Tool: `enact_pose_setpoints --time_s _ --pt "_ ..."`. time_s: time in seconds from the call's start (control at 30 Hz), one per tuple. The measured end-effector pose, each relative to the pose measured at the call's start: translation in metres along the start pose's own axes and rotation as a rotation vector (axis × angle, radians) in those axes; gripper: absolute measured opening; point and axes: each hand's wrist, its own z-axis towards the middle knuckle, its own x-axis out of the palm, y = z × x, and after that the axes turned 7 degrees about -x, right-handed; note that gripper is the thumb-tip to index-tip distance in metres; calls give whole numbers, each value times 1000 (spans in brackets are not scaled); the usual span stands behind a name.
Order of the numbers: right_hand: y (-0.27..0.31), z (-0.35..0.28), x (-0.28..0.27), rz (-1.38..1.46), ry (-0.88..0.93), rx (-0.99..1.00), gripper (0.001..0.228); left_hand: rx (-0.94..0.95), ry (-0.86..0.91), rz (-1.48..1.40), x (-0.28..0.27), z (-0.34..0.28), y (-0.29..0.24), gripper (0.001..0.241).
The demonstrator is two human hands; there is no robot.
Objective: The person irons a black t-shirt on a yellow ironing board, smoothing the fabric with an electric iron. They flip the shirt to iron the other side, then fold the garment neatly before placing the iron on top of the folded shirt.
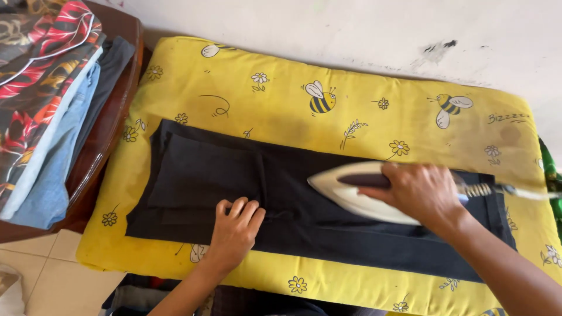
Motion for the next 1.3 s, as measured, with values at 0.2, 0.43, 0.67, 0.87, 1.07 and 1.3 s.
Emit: enact_pose_setpoints --time_s 0.2,0.43,0.67,0.87,1.07,1.3 --pt "39 35 -3 -99 218 -141 79 -30 -5 -1 -8 6 -11 30" --pt "-45 -47 15 -32 240 127 70 36 80 -342 22 59 -87 53" --pt "-112 -142 32 -168 556 526 77 84 295 -113 65 49 -114 91" --pt "-218 -73 51 -27 413 756 96 98 140 13 68 45 -114 98" --pt "-294 17 98 -22 200 621 95 120 183 19 76 45 -113 101" --pt "-195 -97 88 6 -285 630 57 -25 557 -416 40 95 -113 81"
